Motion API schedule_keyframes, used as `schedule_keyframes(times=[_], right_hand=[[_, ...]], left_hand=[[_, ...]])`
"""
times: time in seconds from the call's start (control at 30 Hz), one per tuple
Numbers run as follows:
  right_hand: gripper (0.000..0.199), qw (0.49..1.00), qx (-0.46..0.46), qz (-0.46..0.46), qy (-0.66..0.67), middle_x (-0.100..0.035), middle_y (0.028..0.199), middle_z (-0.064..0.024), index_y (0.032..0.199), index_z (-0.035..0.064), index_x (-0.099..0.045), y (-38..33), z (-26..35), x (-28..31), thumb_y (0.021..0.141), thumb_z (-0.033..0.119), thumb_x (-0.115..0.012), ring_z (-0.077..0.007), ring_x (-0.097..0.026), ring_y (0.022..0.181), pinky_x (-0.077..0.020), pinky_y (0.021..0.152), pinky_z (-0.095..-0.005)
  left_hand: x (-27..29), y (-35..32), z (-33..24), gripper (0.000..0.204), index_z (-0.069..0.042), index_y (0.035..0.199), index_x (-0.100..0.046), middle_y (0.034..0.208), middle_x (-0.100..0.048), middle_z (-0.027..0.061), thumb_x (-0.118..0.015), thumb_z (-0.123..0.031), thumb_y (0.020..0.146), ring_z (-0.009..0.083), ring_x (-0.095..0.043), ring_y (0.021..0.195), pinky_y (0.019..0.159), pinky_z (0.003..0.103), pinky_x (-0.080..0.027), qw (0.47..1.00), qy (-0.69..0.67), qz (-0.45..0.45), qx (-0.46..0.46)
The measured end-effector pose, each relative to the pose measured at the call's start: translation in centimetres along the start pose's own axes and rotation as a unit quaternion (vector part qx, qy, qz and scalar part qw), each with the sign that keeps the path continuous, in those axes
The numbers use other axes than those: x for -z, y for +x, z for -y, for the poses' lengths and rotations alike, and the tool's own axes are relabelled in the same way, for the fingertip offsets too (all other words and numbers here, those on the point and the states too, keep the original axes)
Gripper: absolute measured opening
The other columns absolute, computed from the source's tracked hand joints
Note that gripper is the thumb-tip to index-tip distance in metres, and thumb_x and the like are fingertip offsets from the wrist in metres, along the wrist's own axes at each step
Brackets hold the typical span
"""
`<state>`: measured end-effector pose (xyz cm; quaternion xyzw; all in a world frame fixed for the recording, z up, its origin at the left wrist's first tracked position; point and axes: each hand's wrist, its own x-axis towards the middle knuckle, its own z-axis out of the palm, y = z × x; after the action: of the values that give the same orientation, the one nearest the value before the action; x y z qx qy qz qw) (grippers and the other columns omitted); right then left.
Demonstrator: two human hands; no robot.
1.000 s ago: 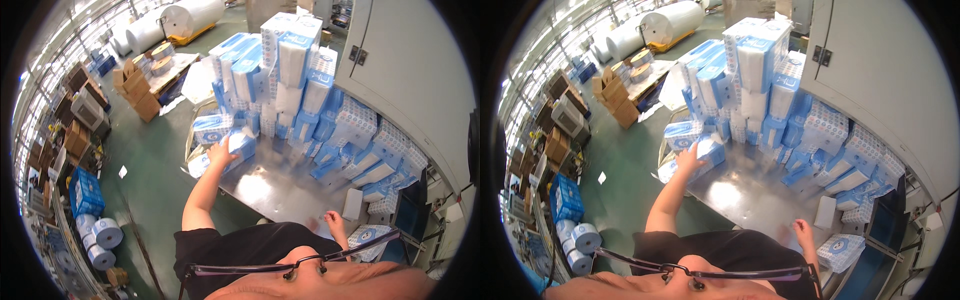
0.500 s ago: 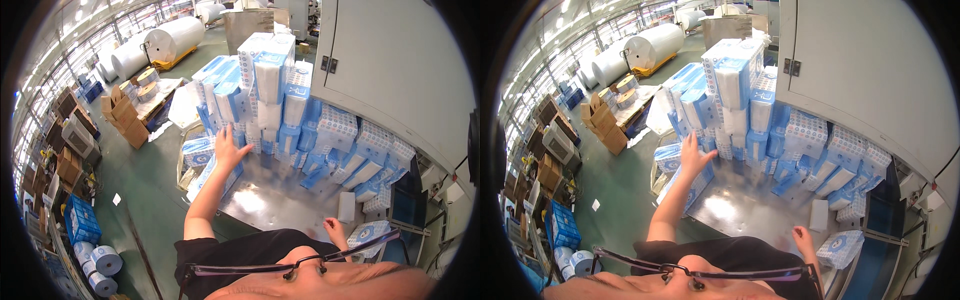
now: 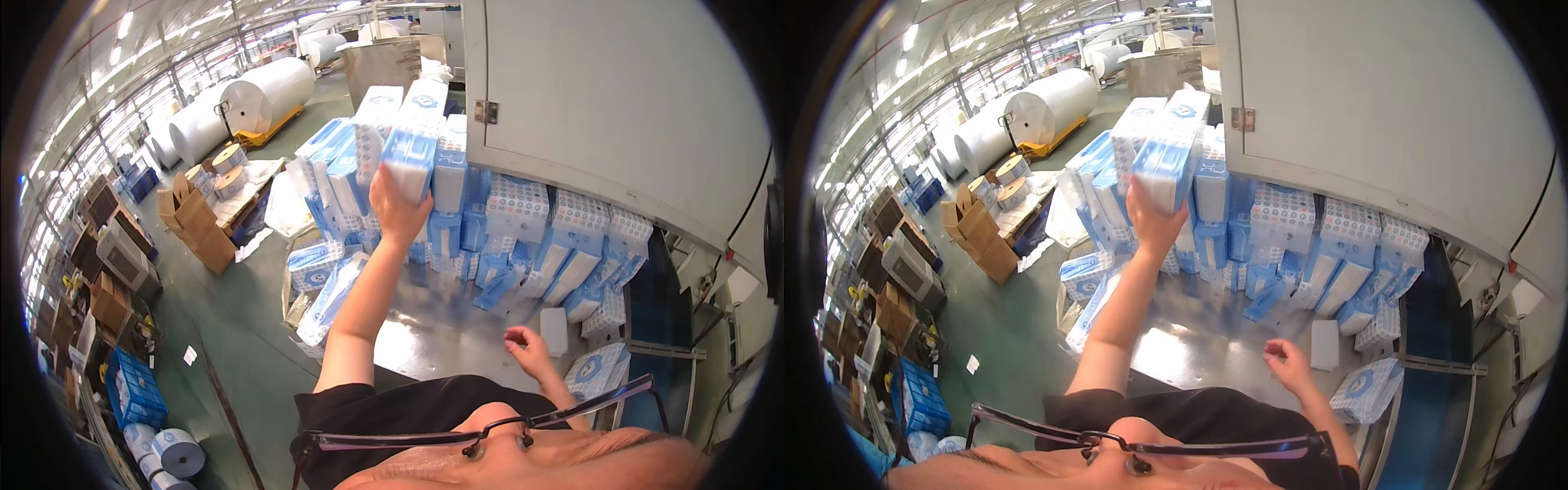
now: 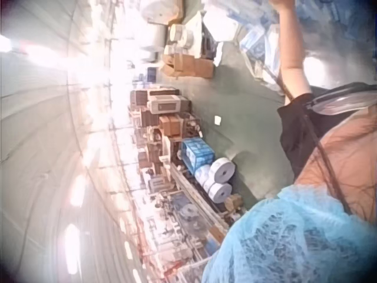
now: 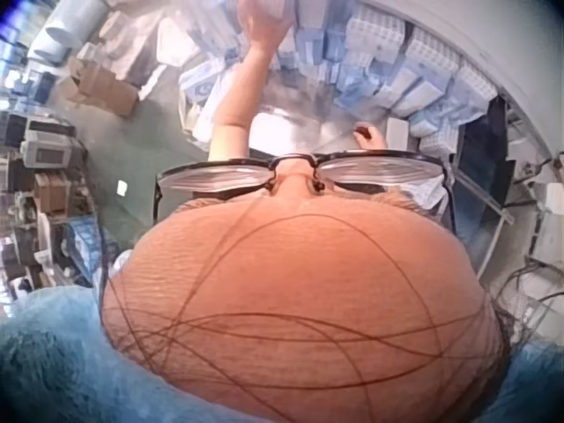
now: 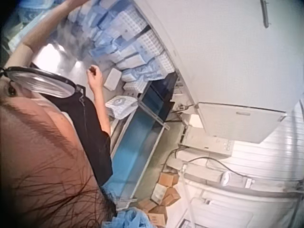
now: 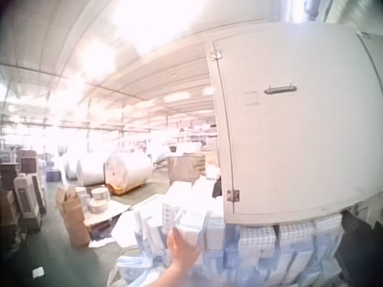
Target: The person repeatedly picks up packages of tissues from a table, removes the tissue stacks from their plastic wrappers, and places the stacks onto a conveyor belt. The person also handles a large white bag filled with loose tissue pieces.
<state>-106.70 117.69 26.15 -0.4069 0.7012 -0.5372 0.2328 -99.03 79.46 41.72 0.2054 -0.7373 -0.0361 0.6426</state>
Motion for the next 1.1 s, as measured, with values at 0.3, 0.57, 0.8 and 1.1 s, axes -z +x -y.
schedule_keyframes(times=[0.3, 0.57, 0.8, 1.1], right_hand=[[0.036, 0.974, 0.096, 0.042, 0.198, -0.065, 0.11, -0.0082, 0.123, 0.0013, -0.053, 7.3, 6.2, -0.2, 0.095, 0.021, -0.065, -0.0165, -0.061, 0.105, -0.0481, 0.09, -0.0318], [0.123, 0.923, 0.104, 0.054, 0.366, -0.027, 0.151, -0.0184, 0.153, 0.0148, 0.011, 9.3, 7.7, -5.8, 0.077, 0.054, -0.077, -0.0319, -0.04, 0.133, -0.0431, 0.102, -0.0438], [0.12, 0.963, -0.238, 0.126, 0.033, -0.031, 0.147, -0.0242, 0.154, 0.0111, -0.001, 6.9, -2.1, -12.0, 0.071, 0.031, -0.086, -0.0328, -0.04, 0.133, -0.0389, 0.106, -0.0428], [0.075, 0.961, -0.083, 0.234, -0.121, -0.046, 0.134, -0.0264, 0.141, 0.0226, -0.051, 10.9, -9.0, -9.8, 0.071, 0.015, -0.077, -0.0389, -0.05, 0.123, -0.0406, 0.107, -0.0415]], left_hand=[[6.5, -3.6, -1.0, 0.118, 0.0, 0.15, -0.016, 0.124, -0.041, 0.0229, -0.089, -0.024, 0.06, 0.0395, -0.044, 0.111, 0.094, 0.047, -0.039, 0.998, -0.034, -0.036, -0.039], [11.4, -21.8, -2.1, 0.109, -0.025, 0.146, -0.026, 0.116, -0.047, 0.0219, -0.09, -0.028, 0.058, 0.0364, -0.057, 0.092, 0.073, 0.044, -0.052, 0.981, -0.101, -0.021, -0.165], [17.0, -38.0, -3.7, 0.108, -0.019, 0.148, -0.022, 0.121, -0.05, 0.0258, -0.089, -0.03, 0.063, 0.0408, -0.058, 0.102, 0.078, 0.045, -0.051, 0.923, -0.146, 0.311, 0.172], [20.0, -27.1, -4.1, 0.055, -0.015, 0.127, -0.061, 0.111, -0.062, 0.0171, -0.075, -0.038, 0.079, 0.0353, -0.061, 0.101, 0.079, 0.044, -0.049, 0.909, 0.0, 0.397, 0.125]])
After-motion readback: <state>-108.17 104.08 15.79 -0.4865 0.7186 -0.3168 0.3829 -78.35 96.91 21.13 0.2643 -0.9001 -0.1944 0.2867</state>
